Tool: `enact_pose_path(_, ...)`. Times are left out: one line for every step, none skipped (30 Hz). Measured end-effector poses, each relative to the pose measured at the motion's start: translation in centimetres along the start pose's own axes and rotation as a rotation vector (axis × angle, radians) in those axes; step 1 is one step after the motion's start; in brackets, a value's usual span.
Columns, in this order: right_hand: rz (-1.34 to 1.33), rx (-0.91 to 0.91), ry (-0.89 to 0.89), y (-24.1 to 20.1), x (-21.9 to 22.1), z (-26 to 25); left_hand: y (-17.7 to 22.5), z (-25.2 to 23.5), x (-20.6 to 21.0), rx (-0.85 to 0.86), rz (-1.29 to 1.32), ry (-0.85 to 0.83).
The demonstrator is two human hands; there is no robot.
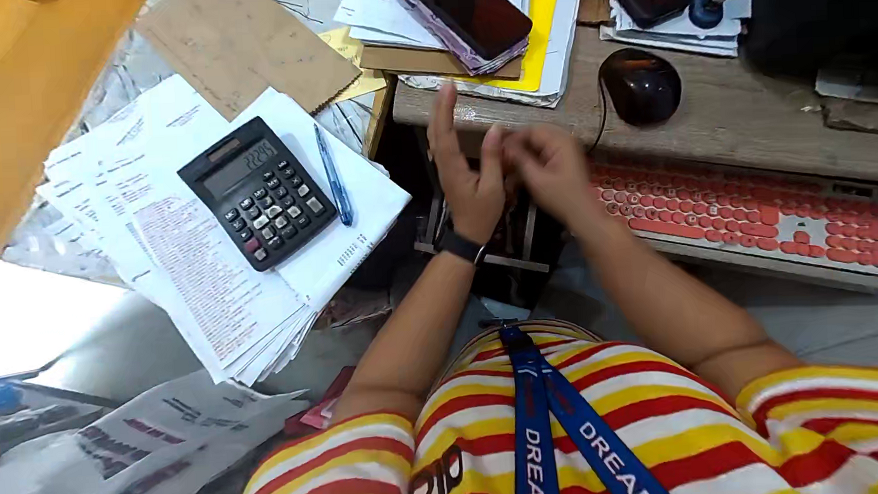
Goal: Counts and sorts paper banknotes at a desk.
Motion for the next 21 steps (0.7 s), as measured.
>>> enact_pose_path(-0.087, 0.188, -0.155, 4.0, 3.6, 1.6, -2.5, 2.2, -0.5, -0.139, -0.013, -0.031)
enact_pose_path(-0.174, 0.395, -0.284, 7.8, 7.1, 3.2, -5.0, 4.6, -1.1, -0.298, -0.049, -0.077)
enact_pose_path(-0.245, 0.556, -0.351, 10.9, 9.8, 4.4, -7.1, 7.1, -1.6, -0.465, -0.091, -0.141)
enact_pose_path(-0.275, 0.661, -0.384, 13.2, 11.7, 5.1, -8.9, 9.6, -2.1, -0.608, -0.109, -0.185)
enact_pose_path(-0.271, 0.718, -0.399, 14.8, 12.9, 5.2, -10.1, 11.7, -2.5, -0.713, -0.097, -0.195)
enact_pose_path(-0.252, 0.760, -0.409, 16.2, 13.8, 4.9, -10.9, 13.6, -2.8, -0.794, -0.084, -0.193)
enact_pose_path(-0.225, 0.793, -0.407, 17.5, 14.4, 4.5, -11.2, 15.1, -3.0, -0.858, -0.070, -0.200)
enact_pose_path(-0.186, 0.814, -0.408, 18.5, 14.8, 4.0, -11.3, 16.1, -3.1, -0.901, -0.056, -0.216)
enact_pose_path(-0.140, 0.824, -0.412, 19.2, 15.1, 3.3, -11.3, 16.5, -3.1, -0.924, -0.042, -0.236)
enact_pose_path(-0.092, 0.833, -0.419, 19.8, 15.4, 2.7, -11.3, 16.7, -3.2, -0.935, -0.026, -0.251)
enact_pose_path(-0.052, 0.852, -0.430, 20.2, 15.6, 2.3, -11.2, 16.6, -3.3, -0.938, -0.016, -0.249)
enact_pose_path(-0.028, 0.871, -0.434, 20.2, 15.5, 2.1, -11.3, 16.3, -3.7, -0.945, -0.007, -0.233)
enact_pose_path(-0.024, 0.884, -0.418, 20.1, 15.3, 1.9, -11.4, 15.9, -4.1, -0.961, 0.001, -0.202)
enact_pose_path(-0.047, 0.884, -0.382, 19.8, 14.8, 1.9, -11.7, 15.5, -4.7, -0.984, 0.012, -0.164)
enact_pose_path(-0.094, 0.873, -0.335, 19.4, 14.1, 2.0, -12.0, 15.1, -5.2, -1.009, 0.021, -0.131)
enact_pose_path(-0.160, 0.854, -0.289, 18.8, 13.2, 2.4, -12.4, 14.8, -5.5, -1.028, 0.031, -0.106)
enact_pose_path(-0.225, 0.832, -0.262, 18.0, 12.4, 2.9, -12.9, 14.7, -5.8, -1.042, 0.045, -0.086)
enact_pose_path(-0.278, 0.806, -0.250, 17.1, 11.5, 3.5, -13.3, 14.6, -6.0, -1.053, 0.061, -0.067)
enact_pose_path(-0.313, 0.772, -0.250, 15.8, 10.6, 4.2, -13.7, 14.4, -6.0, -1.062, 0.084, -0.057)
enact_pose_path(-0.330, 0.738, -0.263, 14.2, 9.7, 4.9, -14.1, 14.2, -5.7, -1.069, 0.112, -0.070)
enact_pose_path(-0.331, 0.702, -0.283, 12.7, 8.8, 5.7, -14.3, 14.1, -5.2, -1.081, 0.148, -0.107)
Point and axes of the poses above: each hand's wrist, its own z-axis away from the middle knuckle, its own x-axis out of the palm, y = z × x, the point moved 10 cm from there along -z, towards the middle knuckle, and after that the axes turned 7 degrees about -y, right-handed, at the moved point
